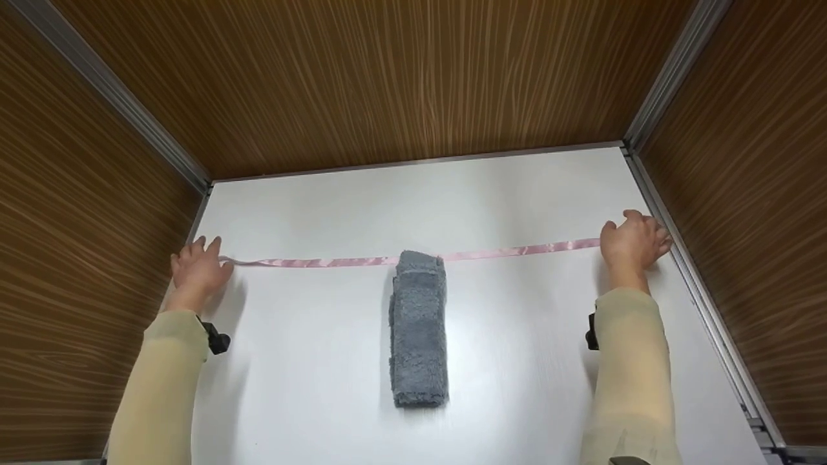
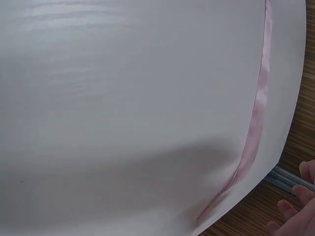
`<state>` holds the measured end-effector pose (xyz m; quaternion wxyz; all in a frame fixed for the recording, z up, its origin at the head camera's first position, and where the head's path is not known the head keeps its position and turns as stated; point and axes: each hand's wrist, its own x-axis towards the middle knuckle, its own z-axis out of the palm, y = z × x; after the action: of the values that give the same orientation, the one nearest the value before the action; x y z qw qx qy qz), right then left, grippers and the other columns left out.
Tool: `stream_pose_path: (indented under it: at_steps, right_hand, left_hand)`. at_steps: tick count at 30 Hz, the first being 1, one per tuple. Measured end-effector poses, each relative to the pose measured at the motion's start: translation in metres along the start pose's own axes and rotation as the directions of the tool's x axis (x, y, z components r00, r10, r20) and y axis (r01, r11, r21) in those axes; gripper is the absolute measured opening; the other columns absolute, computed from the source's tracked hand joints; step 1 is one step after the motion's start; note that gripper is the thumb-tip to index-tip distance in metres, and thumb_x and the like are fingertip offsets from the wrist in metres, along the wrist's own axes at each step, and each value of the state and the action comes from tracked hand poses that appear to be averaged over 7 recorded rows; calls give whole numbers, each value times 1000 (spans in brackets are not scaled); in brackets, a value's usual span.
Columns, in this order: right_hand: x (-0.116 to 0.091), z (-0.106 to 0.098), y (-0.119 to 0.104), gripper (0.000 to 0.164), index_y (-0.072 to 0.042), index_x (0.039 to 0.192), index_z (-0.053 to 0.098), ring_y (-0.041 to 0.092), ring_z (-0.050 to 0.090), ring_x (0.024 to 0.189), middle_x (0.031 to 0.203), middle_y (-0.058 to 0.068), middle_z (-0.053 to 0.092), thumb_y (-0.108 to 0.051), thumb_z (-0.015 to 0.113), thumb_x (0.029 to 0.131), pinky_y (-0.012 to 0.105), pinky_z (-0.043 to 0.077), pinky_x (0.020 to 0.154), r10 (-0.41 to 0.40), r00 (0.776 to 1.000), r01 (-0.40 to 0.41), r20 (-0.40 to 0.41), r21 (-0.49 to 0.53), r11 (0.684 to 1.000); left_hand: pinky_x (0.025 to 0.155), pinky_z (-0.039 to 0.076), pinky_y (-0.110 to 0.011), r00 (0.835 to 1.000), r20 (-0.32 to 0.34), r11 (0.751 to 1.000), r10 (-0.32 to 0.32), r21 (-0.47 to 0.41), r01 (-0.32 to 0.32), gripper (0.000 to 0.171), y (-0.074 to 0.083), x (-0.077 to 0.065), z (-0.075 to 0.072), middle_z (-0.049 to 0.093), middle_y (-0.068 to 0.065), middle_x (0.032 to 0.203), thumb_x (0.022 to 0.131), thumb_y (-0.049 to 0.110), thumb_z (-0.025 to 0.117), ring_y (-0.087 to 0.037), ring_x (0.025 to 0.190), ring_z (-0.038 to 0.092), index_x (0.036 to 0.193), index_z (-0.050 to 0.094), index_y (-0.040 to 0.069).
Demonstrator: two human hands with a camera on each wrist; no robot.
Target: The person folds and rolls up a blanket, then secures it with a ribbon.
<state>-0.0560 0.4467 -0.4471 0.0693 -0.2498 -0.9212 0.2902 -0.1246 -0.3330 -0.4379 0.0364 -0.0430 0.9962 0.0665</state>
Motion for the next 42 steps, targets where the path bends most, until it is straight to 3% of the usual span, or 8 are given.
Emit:
stream_pose_path:
  at_steps: [7,14,22,27,33,37,42]
  right_hand:
    - [-3,16,-30,62,2,153,39,55,18,143,154,35,32,-38,42,105,67,9,114,-80,995,86,-52,122,989]
    - [-17,39,-66,58,-2,151,46,51,19,146,156,30,34,-36,50,104,64,12,116,-153,987,158,-43,206,966]
    - [-38,59,-98,59,-2,152,44,53,22,144,156,29,34,-32,57,103,66,18,114,-284,957,263,56,238,935]
    - [-55,69,-112,64,0,155,37,54,23,144,158,31,30,-35,57,104,67,22,115,-366,913,308,179,286,907]
    - [-74,84,-124,69,4,156,30,55,26,143,156,35,28,-32,58,105,65,27,114,-444,833,317,331,372,872]
    - [-87,94,-130,69,5,156,30,54,30,142,156,34,30,-32,59,105,63,32,112,-459,788,281,411,422,862]
    - [-103,103,-134,73,3,156,31,49,35,142,157,31,33,-37,61,104,59,36,112,-438,751,208,494,452,867]
  left_hand:
    - [117,-4,-68,997,-58,994,54,-90,-59,76,29,0,-2,13,-29,165,103,43,52,-50,151,5,161,24,3]
    - [119,-2,-64,986,-84,973,141,-173,-153,79,67,-8,-3,14,-24,167,102,50,52,-46,153,6,163,24,8]
    - [122,6,-59,973,-87,939,214,-256,-229,79,100,-24,-4,17,-20,167,102,53,51,-41,153,12,163,25,10]
    - [120,19,-57,971,-46,882,233,-410,-231,78,120,-38,-4,19,-19,166,102,50,54,-40,152,16,163,25,12]
    - [119,27,-54,963,48,811,266,-550,-197,76,146,-59,2,25,-17,165,102,49,55,-37,150,27,163,27,14]
    - [114,35,-54,942,125,775,311,-607,-175,75,160,-76,12,30,-15,164,102,51,56,-36,145,37,162,29,16]
    - [108,44,-53,903,211,685,375,-719,-117,76,172,-96,26,35,-18,160,101,48,59,-38,140,44,161,30,13]
